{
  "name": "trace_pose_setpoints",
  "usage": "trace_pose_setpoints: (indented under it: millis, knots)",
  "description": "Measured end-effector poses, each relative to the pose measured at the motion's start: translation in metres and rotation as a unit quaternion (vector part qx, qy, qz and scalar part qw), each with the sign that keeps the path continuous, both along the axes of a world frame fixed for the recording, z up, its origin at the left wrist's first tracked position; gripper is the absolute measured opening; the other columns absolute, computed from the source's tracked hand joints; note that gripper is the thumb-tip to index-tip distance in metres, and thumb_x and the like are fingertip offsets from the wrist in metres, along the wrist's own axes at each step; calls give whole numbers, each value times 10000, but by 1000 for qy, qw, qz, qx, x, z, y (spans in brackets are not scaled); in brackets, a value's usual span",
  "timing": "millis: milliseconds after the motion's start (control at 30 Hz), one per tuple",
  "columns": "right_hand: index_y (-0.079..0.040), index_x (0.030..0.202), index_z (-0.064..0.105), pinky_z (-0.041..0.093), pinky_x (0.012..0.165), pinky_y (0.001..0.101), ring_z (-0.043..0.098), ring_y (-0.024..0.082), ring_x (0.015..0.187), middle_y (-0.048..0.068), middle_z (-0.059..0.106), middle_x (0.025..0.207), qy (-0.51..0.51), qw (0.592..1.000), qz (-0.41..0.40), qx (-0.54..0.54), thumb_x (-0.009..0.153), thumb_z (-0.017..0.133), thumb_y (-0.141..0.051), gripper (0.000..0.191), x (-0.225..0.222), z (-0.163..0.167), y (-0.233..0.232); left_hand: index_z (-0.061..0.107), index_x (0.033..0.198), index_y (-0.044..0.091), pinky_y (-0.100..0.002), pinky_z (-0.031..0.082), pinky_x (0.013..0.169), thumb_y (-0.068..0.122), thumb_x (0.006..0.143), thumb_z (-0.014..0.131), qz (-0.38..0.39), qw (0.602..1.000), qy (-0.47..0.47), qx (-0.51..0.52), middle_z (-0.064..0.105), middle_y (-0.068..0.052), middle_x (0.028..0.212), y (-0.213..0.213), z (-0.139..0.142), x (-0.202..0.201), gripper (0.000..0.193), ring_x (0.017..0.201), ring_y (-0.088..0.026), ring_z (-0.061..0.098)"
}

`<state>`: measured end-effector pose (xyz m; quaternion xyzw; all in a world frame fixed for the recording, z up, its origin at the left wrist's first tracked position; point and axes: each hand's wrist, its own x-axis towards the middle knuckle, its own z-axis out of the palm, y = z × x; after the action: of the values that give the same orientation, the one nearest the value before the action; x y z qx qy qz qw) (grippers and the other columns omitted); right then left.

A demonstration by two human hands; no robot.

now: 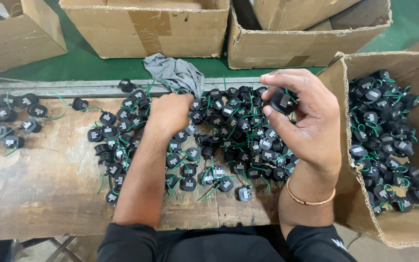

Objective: The person picks up black power plugs with green wires from a workbench, wraps and secures the wire around each plug by hand, and places the finished plugs into a cardboard box. They repeatedly gather plugs from the bench surface and stack completed ones in the box beside them.

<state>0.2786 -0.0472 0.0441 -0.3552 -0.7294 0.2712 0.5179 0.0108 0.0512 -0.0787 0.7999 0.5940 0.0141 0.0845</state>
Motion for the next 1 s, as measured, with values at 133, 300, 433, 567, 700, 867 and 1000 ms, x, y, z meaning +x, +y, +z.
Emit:
trace_pose_setpoints:
  millis: [133,300,433,567,700,867,1000]
  knots:
    - [17,1288,647,522,889,226,656,127,1045,117,635,1237,-26,1000,-17,5,919,709,134,393,0,3,-2,792,928,216,-490,563,770,162,725,792,1,1000,-9,-18,755,-126,918,-7,17,0,210,921,-355,722]
    - [1,1307,632,532,933,274,654,164,1039,113,652,1233,-86,996,4,16,900,724,114,432,-1,8,3,770,1008,179,-496,537,725,199,731,806,-15,993,-112,21,757,-127,834,-38,70,-13,280,851,-362,713]
    - [-11,1438,525,553,901,335,661,238,979,113,682,1273,-178,982,63,-17,806,775,37,682,-9,4,16,754,1000,139,-424,536,662,174,823,790,-66,958,-255,112,765,-81,842,-70,108,-13,184,778,-314,732]
    - [-1,1482,457,543,875,389,674,324,1081,154,667,1274,-211,969,119,-47,697,853,-54,881,-28,-13,23,722,1027,90,-353,566,721,75,872,798,-166,881,-381,226,756,-68,918,-86,119,0,173,814,-271,741]
    - [-13,1364,564,547,948,393,674,348,1125,163,685,1234,-182,968,173,-14,791,860,-54,646,-41,-27,25,704,1088,57,-318,617,805,-18,922,787,-205,816,-463,279,766,-77,1022,-83,114,18,201,930,-240,780]
    - [3,1279,622,554,909,352,716,269,1037,145,728,1145,-90,976,184,-73,830,818,-48,494,-29,-28,22,696,1115,55,-291,630,849,8,958,783,-144,785,-543,263,778,-74,1085,-90,105,29,186,955,-192,796]
    - [8,1204,648,507,759,342,590,244,832,127,649,940,-110,984,117,-78,834,829,-48,415,-20,-20,21,689,1221,49,-317,597,1058,-31,1044,666,-212,773,-577,155,761,-97,1212,-86,104,21,196,1128,-193,766]
